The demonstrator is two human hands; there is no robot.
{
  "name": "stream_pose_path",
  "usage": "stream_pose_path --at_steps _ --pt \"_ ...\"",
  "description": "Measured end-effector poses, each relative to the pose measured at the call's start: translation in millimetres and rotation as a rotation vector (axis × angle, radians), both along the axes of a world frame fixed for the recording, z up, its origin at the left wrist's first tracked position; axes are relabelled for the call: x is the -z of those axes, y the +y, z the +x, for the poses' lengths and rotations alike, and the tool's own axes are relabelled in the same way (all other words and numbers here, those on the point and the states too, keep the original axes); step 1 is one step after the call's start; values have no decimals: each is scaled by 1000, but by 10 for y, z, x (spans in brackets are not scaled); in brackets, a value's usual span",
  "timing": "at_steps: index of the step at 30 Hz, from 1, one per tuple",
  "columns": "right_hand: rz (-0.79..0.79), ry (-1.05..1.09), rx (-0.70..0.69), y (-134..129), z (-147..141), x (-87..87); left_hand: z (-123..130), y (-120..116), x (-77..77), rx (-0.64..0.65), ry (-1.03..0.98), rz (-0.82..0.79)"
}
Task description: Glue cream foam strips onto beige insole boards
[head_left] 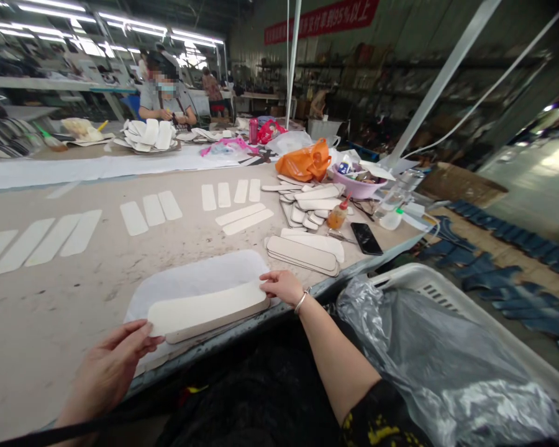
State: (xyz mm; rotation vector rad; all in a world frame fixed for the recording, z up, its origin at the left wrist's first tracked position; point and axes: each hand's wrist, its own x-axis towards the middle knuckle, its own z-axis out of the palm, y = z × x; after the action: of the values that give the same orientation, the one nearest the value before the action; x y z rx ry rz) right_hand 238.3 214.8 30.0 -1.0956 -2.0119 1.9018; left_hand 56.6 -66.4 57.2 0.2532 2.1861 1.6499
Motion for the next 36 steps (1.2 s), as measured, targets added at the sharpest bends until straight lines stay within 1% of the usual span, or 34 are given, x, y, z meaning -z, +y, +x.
stream_pose_path --at_steps 2,4,9,11,13,15,17,27,33,36 --pt "220 -158 -55 25 4 50 -6 -17 110 37 -102 -51" --pt "331 -239 -76 47 6 87 -26 -22 178 112 -101 -173" --pt "482 -342 -102 57 -11 131 -134 18 205 285 180 -656" --pt "513 -371 -113 53 -24 152 -189 34 222 357 259 -777" --pt "537 -391 -120 52 -36 175 -233 41 259 421 308 -839" --pt "556 -406 -126 50 -44 191 -254 45 296 466 337 -867" --pt "571 -420 -133 46 -48 194 -247 52 311 483 355 -878" --pt "611 -434 -156 29 -66 197 -170 105 230 526 406 -875" --pt "613 -445 -154 30 -64 234 -140 90 239 513 414 -887" --pt "610 -433 -153 38 -58 255 -110 -18 312 422 508 -823"
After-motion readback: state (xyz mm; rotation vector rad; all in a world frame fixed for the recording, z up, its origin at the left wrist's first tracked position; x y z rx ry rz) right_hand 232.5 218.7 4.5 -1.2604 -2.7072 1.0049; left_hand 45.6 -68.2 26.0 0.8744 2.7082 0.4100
